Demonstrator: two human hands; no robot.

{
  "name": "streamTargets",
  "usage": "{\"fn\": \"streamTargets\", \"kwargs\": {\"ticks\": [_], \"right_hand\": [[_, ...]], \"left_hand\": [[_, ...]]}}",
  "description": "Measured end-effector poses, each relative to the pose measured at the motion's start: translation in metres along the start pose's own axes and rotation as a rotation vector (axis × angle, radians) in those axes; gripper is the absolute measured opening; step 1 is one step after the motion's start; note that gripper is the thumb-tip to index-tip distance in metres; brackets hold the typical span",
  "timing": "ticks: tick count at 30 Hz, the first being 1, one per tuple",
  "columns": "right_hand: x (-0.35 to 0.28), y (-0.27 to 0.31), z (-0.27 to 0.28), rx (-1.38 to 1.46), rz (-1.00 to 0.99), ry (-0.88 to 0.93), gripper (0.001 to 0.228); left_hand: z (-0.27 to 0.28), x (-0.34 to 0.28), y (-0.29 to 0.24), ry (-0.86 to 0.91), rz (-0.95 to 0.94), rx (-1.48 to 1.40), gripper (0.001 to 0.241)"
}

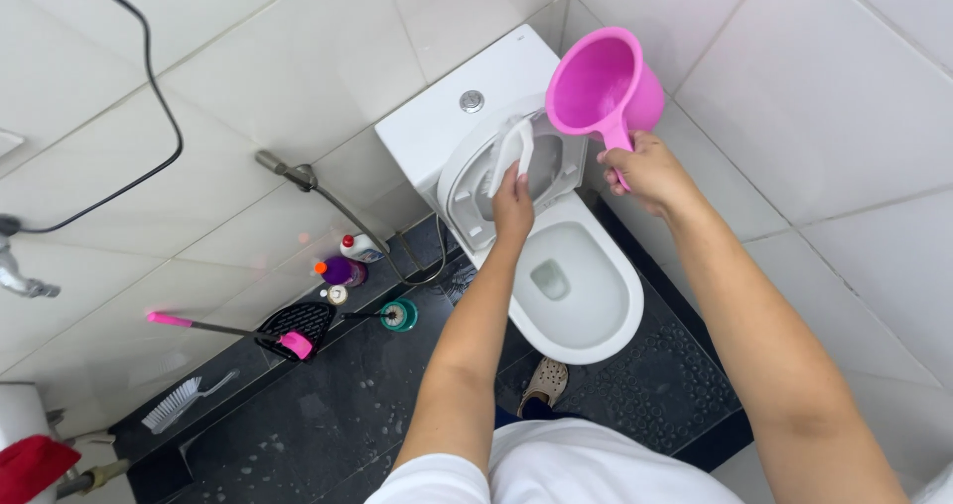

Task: The person washes a white scrub brush in a pink basin under running water, then uses the brush to scrub the toilet seat, lid, and tank. After rinsing the brush, the person washes a red cloth in the sink and uses it to wipe the tiled wall.

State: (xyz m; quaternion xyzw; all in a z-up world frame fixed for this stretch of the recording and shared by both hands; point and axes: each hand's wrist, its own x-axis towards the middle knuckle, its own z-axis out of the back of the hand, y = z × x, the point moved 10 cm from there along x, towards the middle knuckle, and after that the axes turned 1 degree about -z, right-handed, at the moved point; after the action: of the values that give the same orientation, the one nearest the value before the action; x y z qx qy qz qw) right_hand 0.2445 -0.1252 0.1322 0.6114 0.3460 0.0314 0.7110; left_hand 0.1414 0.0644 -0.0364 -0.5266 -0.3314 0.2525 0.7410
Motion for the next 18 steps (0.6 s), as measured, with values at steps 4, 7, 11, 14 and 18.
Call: {"fn": "streamTargets", "kwargs": {"ticks": [4, 7, 11, 14, 18], "right_hand": [[0.007, -0.04, 0.04, 0.045, -0.037, -0.038, 0.032], [0.024, -0.087, 0.072, 0.059, -0.089, -0.098, 0.026], [0.031, -0.133, 0.092, 0.036, -0.16, -0.188, 0.029], [0.034, -0.151, 0.094, 0.019, -0.14, -0.197, 0.03], [0.036, -0.163, 0.088, -0.022, -0.129, -0.215, 0.035]], "left_hand": [[0.002, 0.003, 0.002, 0.082, -0.035, 0.16, 0.032], [-0.029, 0.018, -0.009, 0.183, -0.08, 0.287, 0.031], [-0.085, 0.036, -0.028, 0.327, -0.036, 0.423, 0.031], [-0.132, 0.028, 0.007, 0.374, -0.037, 0.492, 0.032], [-0.154, 0.011, 0.025, 0.401, -0.074, 0.539, 0.037]]}}
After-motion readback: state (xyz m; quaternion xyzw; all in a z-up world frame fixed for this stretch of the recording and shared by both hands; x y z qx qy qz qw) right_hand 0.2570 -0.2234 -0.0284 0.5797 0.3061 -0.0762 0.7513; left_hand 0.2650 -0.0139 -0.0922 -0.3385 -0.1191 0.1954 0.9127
